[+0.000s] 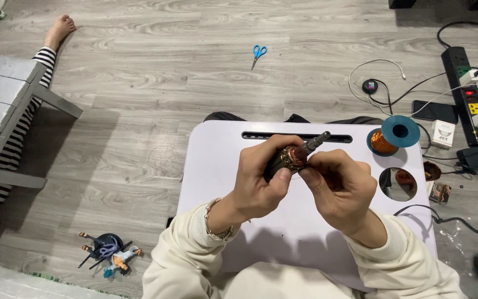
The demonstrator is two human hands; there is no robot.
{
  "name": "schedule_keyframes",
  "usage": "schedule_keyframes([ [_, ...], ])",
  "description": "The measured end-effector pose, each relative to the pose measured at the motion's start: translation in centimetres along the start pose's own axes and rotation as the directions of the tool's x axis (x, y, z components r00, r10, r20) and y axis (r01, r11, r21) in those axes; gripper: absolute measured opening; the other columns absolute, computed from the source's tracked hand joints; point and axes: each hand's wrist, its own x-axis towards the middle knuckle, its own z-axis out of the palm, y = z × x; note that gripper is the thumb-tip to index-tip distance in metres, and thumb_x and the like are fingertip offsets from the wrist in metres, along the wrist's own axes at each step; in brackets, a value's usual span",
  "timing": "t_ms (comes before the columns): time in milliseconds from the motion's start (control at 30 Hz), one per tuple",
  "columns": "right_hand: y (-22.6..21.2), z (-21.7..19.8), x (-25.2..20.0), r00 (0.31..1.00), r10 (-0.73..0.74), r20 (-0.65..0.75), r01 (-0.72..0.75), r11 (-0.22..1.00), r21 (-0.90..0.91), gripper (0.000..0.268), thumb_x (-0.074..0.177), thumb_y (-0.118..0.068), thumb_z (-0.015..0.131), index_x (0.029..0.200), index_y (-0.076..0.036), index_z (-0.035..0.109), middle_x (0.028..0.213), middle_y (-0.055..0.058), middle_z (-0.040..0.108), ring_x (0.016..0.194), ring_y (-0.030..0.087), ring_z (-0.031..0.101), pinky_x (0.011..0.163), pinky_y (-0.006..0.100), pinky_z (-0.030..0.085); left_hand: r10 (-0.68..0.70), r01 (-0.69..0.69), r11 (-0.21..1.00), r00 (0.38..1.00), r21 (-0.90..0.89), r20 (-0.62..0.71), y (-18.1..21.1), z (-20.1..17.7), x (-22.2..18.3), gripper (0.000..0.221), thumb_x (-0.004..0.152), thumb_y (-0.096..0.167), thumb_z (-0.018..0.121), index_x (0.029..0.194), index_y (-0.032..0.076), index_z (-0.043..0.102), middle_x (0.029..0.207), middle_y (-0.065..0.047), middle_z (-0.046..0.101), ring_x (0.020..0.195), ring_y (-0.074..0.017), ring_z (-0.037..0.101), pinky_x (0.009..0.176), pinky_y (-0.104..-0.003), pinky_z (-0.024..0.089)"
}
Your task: Winding copper wire onto a motor armature at a workstation
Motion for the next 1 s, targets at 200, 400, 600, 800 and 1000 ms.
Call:
schedule_keyframes([
  [200, 0.2, -0.2, 0.3, 1.000, 0.006, 0.002, -0.006, 0.999, 0.034, 0.009, 0.088, -0.004, 0.067, 0.080, 0.000, 0.064, 0.039, 0.002, 0.045, 0.031, 0.006, 0.033, 0.029, 0.019, 0.030, 0.048, -0.047, 0.999, 0.998, -0.025, 0.049, -0.2, 0.0, 0.6, 0.038, 0.092, 0.030, 0.057, 0.114, 0.000, 0.065, 0.077, -0.011, 0.063, 0.056, -0.0101, 0.049, 0.044, -0.025, 0.042],
  [400, -0.2, -0.3, 0.3, 1.000, -0.010, -0.025, 0.011, 1.000, 0.028, 0.010, 0.088, -0.004, 0.066, 0.079, -0.001, 0.064, 0.040, 0.003, 0.046, 0.031, 0.007, 0.033, 0.029, 0.019, 0.029, 0.032, -0.012, 0.979, 0.995, -0.202, 0.096, -0.7, 0.1, 0.2, 0.037, 0.101, 0.024, 0.053, 0.122, -0.005, 0.062, 0.092, -0.011, 0.062, 0.063, -0.0087, 0.054, 0.050, -0.025, 0.047],
  [600, 0.0, -0.1, 0.8, 1.000, 0.002, -0.026, 0.000, 0.998, 0.065, 0.011, 0.089, -0.004, 0.066, 0.079, 0.000, 0.064, 0.041, 0.003, 0.050, 0.031, 0.007, 0.035, 0.030, 0.019, 0.030, 0.109, -0.097, 0.982, 0.992, -0.160, 0.068, -1.1, 0.5, 0.6, 0.045, 0.107, 0.027, 0.045, 0.136, -0.005, 0.054, 0.086, -0.013, 0.062, 0.061, -0.0157, 0.058, 0.051, -0.029, 0.051],
  [800, -0.2, 0.1, 0.7, 1.000, -0.005, -0.026, 0.007, 0.996, 0.086, 0.012, 0.089, -0.004, 0.067, 0.078, 0.000, 0.065, 0.041, 0.003, 0.051, 0.031, 0.007, 0.035, 0.030, 0.019, 0.032, 0.088, -0.076, 0.984, 0.994, -0.162, 0.064, -1.4, 0.4, 0.0, 0.049, 0.109, 0.028, 0.031, 0.129, -0.009, 0.055, 0.065, -0.010, 0.056, 0.048, -0.0123, 0.050, 0.043, -0.024, 0.043],
  [1000, 0.3, -0.1, 0.4, 1.000, 0.025, 0.003, -0.025, 0.994, 0.105, 0.012, 0.089, -0.005, 0.067, 0.078, -0.001, 0.066, 0.042, 0.003, 0.052, 0.034, 0.007, 0.036, 0.032, 0.018, 0.033, 0.004, 0.021, 0.964, 0.996, -0.264, 0.092, -1.6, 0.2, 0.0, 0.047, 0.109, 0.030, 0.029, 0.120, -0.007, 0.055, 0.064, -0.008, 0.060, 0.046, -0.0100, 0.051, 0.039, -0.022, 0.041],
])
